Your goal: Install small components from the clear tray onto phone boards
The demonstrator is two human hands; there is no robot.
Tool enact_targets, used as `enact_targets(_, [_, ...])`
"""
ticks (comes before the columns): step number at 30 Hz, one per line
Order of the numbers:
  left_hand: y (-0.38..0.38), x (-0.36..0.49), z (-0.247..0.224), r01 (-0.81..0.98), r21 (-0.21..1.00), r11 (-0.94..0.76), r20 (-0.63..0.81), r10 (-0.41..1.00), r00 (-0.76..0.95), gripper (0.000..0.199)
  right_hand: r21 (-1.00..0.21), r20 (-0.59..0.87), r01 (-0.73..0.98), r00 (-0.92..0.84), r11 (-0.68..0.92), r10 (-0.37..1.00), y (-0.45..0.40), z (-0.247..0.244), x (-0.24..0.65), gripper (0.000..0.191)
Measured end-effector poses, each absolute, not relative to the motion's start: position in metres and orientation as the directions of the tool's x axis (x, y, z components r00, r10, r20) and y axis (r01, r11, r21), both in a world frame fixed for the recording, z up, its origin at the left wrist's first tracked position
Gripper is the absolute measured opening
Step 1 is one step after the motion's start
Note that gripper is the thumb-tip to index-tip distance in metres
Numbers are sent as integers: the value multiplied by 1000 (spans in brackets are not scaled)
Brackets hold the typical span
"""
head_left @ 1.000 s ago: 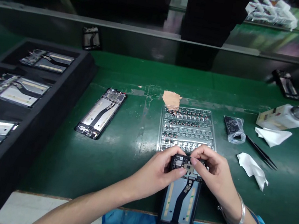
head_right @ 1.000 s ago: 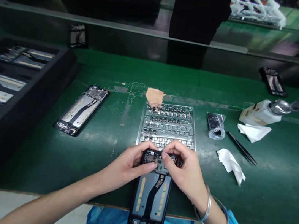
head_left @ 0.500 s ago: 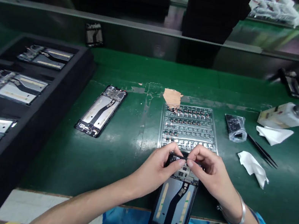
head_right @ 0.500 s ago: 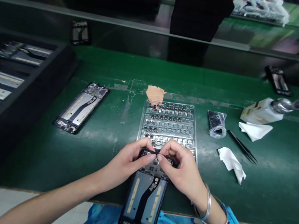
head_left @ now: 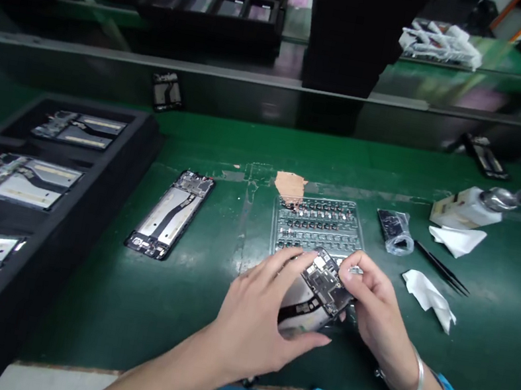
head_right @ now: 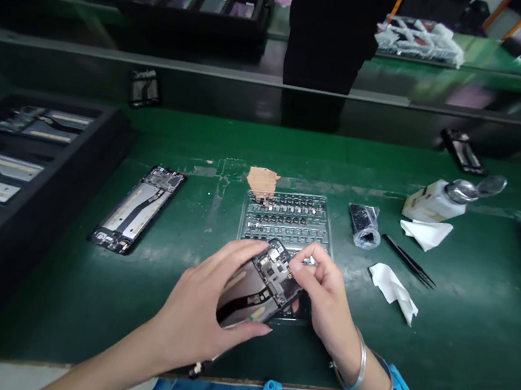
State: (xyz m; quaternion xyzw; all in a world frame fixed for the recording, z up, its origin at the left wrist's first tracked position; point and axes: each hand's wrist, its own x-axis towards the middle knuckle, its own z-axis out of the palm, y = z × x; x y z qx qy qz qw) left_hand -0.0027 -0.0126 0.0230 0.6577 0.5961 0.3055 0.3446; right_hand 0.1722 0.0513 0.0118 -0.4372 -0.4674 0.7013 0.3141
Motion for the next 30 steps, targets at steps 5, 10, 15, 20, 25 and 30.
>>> enact_targets(5, [-15,-9,28,602,784,-152,55,983,178,71,-930,-273,-120,-411,-348,870,50,17,172,22])
enact_targets(10, [-6,-12,22,-383,878,286,-46,848,528,66,-998,-70,23,-359,-67,930,46,19,178,29])
enact_targets(15, [2,1,3,-603,391,695,-30,665,746,72,-994,-111,55,-478,-97,871,42,19,180,15])
enact_targets(20, [3,3,-4,-580,290,761,-14,609,793,80,-989,-113,-22,-509,-144,853,41,23,178,14])
enact_targets(25, [3,3,-3,-573,304,761,-20,607,795,77,-988,-119,-27,-513,-155,850,40,23,179,15])
enact_targets(30, [3,-2,3,-640,494,589,-117,774,623,69,-990,-79,139,-371,-29,925,38,19,176,22])
